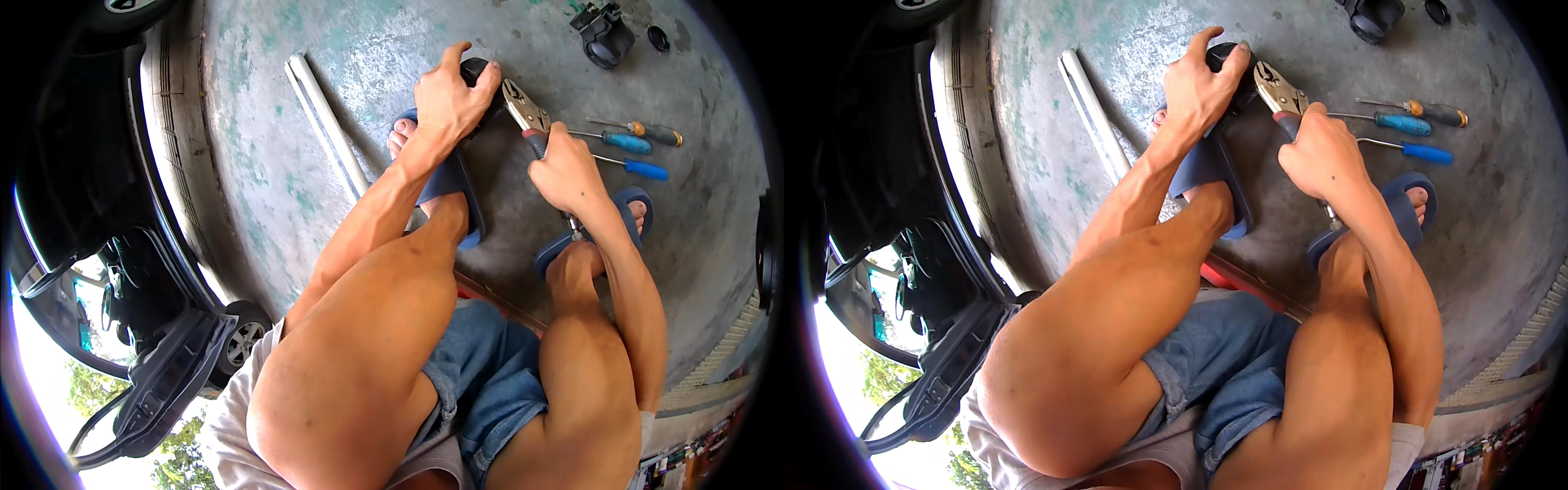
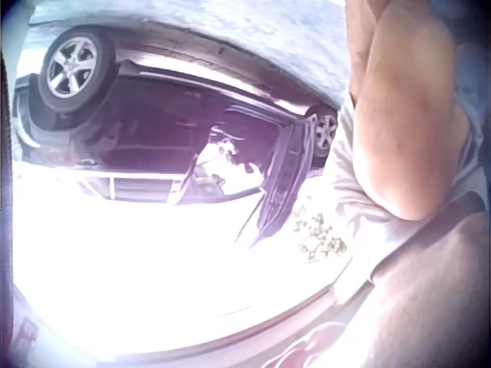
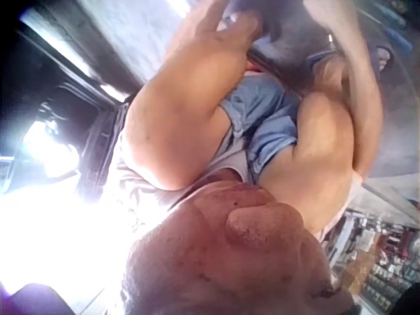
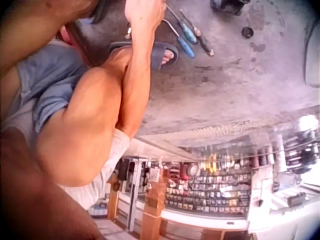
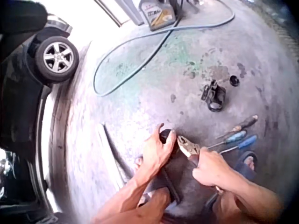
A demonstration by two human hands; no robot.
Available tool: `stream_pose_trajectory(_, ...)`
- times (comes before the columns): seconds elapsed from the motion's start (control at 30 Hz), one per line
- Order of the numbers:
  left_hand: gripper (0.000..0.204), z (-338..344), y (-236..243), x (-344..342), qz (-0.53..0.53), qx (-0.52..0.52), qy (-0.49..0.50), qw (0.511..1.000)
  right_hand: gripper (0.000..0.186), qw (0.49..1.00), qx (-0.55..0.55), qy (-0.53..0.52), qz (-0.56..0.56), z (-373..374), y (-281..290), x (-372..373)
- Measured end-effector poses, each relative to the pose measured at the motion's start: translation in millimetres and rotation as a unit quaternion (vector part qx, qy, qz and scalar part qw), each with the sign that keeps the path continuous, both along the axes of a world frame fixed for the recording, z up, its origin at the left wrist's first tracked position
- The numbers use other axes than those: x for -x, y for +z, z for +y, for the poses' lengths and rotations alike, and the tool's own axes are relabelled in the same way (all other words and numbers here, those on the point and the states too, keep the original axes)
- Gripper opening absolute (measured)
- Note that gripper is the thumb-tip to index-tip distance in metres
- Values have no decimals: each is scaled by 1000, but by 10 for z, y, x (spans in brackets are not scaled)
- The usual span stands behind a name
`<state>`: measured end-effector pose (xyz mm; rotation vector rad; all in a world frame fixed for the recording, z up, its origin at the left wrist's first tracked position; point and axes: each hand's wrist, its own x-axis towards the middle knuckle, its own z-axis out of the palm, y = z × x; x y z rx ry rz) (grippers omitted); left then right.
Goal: The person uses pliers to pull out a small component from a black plastic car part while sitting on the floor.
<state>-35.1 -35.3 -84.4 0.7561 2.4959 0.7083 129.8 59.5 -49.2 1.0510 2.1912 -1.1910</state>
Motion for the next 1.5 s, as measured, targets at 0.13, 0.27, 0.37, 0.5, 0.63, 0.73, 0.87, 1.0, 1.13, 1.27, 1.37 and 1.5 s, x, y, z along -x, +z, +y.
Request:
stream_pose_trajectory(0.13,64,49,-226,-46,169,-33,-11,985,41,1000,16,-11,-16,3,-108,84)
stream_pose_trajectory(0.27,57,241,-224,47,103,27,-67,992,42,999,34,-21,-26,16,-224,75)
stream_pose_trajectory(0.37,54,278,-259,23,108,105,-124,981,43,994,88,-31,-56,55,-275,8)
stream_pose_trajectory(0.5,52,254,-261,-47,134,82,-126,980,38,993,59,-28,-99,-65,-166,-120)
stream_pose_trajectory(0.63,54,260,-283,-4,122,116,-110,980,34,997,17,-21,-73,-105,-100,-192)
stream_pose_trajectory(0.73,59,279,-252,2,112,130,-108,979,34,997,10,-15,-75,-98,-29,-164)
stream_pose_trajectory(0.87,64,266,-148,-35,76,138,-61,986,33,998,14,2,-57,-43,22,-121)
stream_pose_trajectory(1.0,63,254,-119,-50,59,140,-38,988,27,998,17,-21,-60,-59,-8,-110)
stream_pose_trajectory(1.13,64,231,-216,44,61,131,-62,988,31,997,45,-29,-61,-100,-27,-120)
stream_pose_trajectory(1.27,56,245,-192,34,94,144,-85,981,33,997,51,-23,-46,-82,-69,-171)
stream_pose_trajectory(1.37,54,264,-226,102,75,133,-79,985,32,998,32,-36,-31,-119,-83,-149)
stream_pose_trajectory(1.5,54,233,-209,60,79,145,-93,982,30,999,12,-36,-34,-230,-141,-228)
